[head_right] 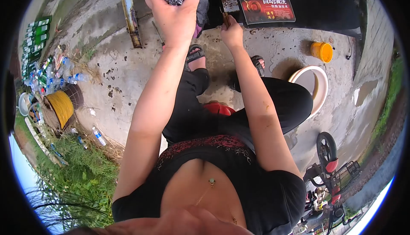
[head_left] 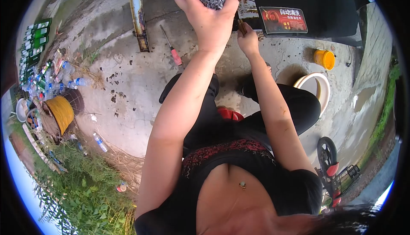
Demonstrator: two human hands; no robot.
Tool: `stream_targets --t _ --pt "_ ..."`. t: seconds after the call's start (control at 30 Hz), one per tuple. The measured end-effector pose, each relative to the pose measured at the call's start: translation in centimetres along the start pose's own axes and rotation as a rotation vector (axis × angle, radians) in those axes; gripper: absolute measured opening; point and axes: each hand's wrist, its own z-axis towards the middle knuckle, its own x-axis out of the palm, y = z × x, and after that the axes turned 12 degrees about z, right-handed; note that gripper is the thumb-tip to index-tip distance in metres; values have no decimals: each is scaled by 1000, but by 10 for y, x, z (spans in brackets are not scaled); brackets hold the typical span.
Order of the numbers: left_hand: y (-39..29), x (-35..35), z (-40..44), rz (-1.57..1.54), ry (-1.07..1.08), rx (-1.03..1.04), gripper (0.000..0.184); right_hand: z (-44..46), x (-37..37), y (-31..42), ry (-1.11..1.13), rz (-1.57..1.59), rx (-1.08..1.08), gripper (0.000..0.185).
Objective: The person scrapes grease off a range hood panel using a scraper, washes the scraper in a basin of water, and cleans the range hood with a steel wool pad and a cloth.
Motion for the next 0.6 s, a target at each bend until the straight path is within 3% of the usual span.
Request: stream_targets --t 0.07,0.1,0.23,0.33,0.47,0.6 --pt "7 3 -1 -90 100 -74 42 0 -5 -1 15 58 -34 43" --pt "12 6 -2 -7 43 -20 45 -1 -12 5 51 27 66 42" --pt "14 7 3 15 62 -138 44 -1 -15 5 45 -23 10 40" --pt "11 10 7 -68 35 -268 42 -5 -11 53 115 -222 149 35" --pt "8 16 8 -106 32 -255 41 -5 10 65 100 -117 167 33" --pt "-4 16 6 -110 43 -259 42 -15 0 74 -87 -28 107 36"
